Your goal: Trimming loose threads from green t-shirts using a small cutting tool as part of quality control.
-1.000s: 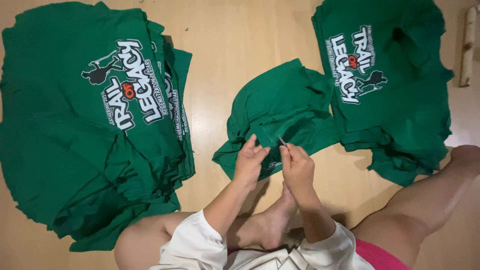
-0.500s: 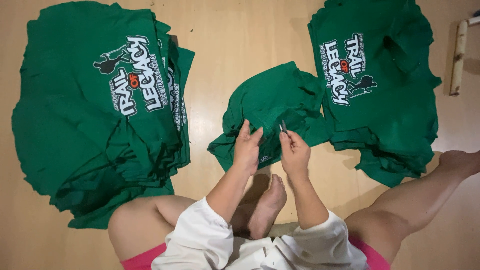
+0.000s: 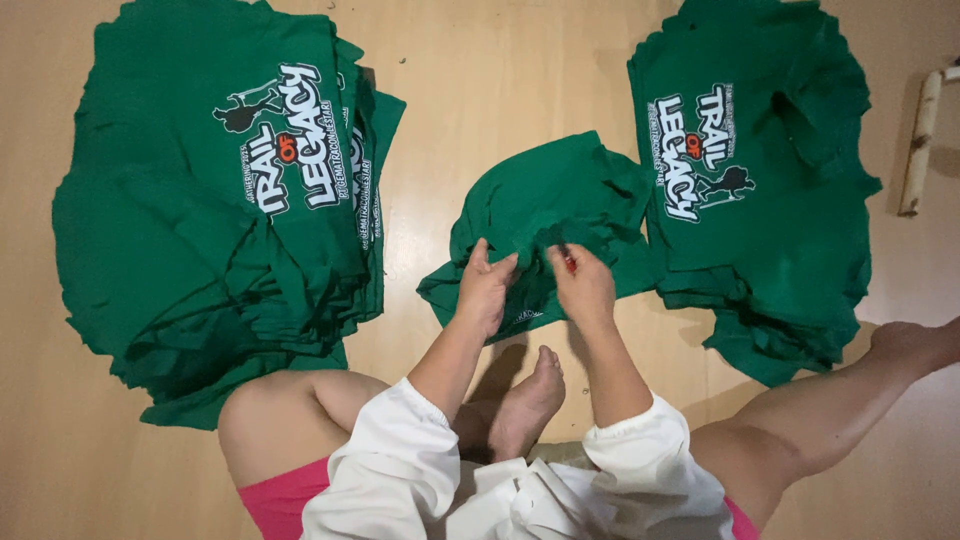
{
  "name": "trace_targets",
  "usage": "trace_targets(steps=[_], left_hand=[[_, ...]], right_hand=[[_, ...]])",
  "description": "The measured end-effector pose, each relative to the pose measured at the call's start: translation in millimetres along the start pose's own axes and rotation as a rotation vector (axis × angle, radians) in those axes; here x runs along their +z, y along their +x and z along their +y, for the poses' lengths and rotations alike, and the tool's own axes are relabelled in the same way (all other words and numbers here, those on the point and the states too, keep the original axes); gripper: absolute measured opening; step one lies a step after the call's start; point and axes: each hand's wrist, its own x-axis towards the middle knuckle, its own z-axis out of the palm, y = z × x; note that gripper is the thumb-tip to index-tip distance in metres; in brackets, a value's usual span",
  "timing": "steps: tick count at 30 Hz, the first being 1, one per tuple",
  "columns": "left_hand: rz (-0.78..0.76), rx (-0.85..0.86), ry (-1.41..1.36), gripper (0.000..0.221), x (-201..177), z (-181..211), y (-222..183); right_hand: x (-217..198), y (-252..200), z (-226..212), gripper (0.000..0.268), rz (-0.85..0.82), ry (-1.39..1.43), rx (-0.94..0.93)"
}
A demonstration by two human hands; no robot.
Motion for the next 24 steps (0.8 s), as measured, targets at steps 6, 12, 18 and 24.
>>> trace_targets(steps=[6, 12, 18, 24], left_hand=[[0.035, -0.019, 0.01, 0.113, -9, -9, 15], [0.012, -0.017, 0.013, 0.114, 5, 4, 6], [-0.05, 0.049, 0.266, 0.097, 3, 11, -15], [-0.089, 0.08, 0.252, 0.089, 0, -8, -13]], right_hand=[[-19, -45, -54, 0.034, 0.058, 0.064, -0.167], [7, -46, -28, 0.028, 0.172, 0.021, -0.202], [-1, -45, -30, 0.027, 0.239, 0.105, -0.204], [-1, -45, -31, 0.027, 0.202, 0.044, -0.206]])
